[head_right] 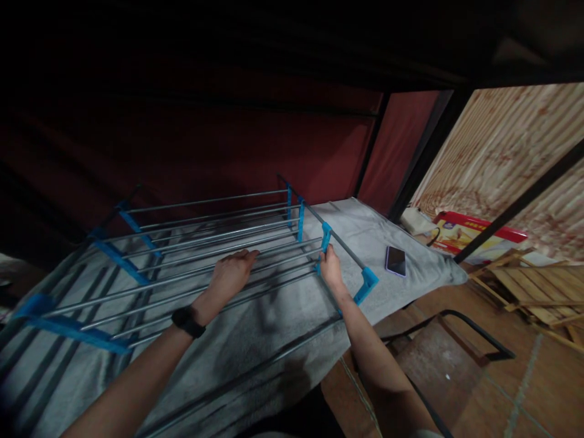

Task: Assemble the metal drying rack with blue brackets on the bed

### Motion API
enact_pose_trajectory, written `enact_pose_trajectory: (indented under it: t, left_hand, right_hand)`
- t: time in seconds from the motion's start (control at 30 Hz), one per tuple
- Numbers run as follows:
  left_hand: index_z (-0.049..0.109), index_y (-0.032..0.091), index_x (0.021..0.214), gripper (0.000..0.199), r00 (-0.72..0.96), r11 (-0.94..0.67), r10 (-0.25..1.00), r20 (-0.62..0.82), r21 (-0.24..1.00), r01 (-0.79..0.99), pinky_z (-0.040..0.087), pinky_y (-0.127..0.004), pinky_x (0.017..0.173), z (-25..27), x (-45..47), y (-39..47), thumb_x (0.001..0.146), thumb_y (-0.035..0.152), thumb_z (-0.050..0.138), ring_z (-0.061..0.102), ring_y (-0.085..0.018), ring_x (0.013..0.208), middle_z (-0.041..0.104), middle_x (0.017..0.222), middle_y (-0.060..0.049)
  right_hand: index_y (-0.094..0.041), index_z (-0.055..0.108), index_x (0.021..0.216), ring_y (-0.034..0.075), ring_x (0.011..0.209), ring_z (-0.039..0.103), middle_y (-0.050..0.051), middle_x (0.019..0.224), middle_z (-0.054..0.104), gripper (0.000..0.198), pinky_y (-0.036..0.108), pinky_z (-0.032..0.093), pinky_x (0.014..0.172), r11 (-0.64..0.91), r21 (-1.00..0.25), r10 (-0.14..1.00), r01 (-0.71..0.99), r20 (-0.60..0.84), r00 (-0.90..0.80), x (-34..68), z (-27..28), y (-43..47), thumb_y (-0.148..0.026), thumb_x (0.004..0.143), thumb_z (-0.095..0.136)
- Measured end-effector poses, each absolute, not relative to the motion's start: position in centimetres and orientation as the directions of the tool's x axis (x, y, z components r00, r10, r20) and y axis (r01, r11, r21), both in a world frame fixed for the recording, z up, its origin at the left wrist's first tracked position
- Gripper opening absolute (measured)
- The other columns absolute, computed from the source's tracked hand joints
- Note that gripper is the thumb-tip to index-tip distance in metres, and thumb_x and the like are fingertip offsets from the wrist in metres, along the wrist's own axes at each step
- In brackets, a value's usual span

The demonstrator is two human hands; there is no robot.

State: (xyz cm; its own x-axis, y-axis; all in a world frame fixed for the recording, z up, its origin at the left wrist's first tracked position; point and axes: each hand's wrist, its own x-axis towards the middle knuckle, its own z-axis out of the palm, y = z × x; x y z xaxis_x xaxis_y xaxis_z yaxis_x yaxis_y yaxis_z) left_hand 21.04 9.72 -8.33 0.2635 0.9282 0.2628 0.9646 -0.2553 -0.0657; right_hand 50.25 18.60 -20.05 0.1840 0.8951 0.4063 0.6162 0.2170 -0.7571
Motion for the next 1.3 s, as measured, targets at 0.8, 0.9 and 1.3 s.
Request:
enact_pose_trajectory:
  t: [0.8,0.9,1.3]
  left_hand:
    - [0.059,0.022,0.133,0.039,0.317,-0.316,0.902,0.292,-0.050,0.947,0.053,-0.032,0.079,-6.7,21.0,9.4,0.103,0.024,0.035,0.072,-0.023,0.100,0.073,0.117,-0.011]
    - [0.059,0.022,0.132,0.039,0.330,-0.327,0.898,0.290,-0.061,0.943,0.053,-0.033,0.077,-6.9,20.8,9.6,0.103,0.025,0.035,0.072,-0.024,0.098,0.074,0.116,-0.011]
    - [0.054,0.021,0.139,0.042,0.338,-0.332,0.896,0.287,-0.073,0.941,0.054,-0.035,0.077,-7.1,20.6,9.7,0.103,0.026,0.035,0.074,-0.026,0.095,0.073,0.119,-0.014]
  right_hand:
    - [-0.021,0.051,0.103,0.024,0.079,0.060,0.007,0.085,0.063,0.022,0.032,0.046,0.073,0.162,-0.750,0.896,0.641,0.384,0.224,49.8,-20.0,18.6,-0.031,0.085,0.041]
    - [-0.021,0.051,0.103,0.024,0.080,0.060,0.008,0.086,0.064,0.022,0.032,0.046,0.072,0.162,-0.747,0.895,0.645,0.387,0.223,49.7,-20.0,18.6,-0.031,0.086,0.041]
    - [-0.021,0.050,0.101,0.024,0.080,0.061,0.009,0.087,0.065,0.020,0.034,0.048,0.074,0.162,-0.752,0.898,0.638,0.381,0.220,49.7,-19.7,18.5,-0.030,0.086,0.041]
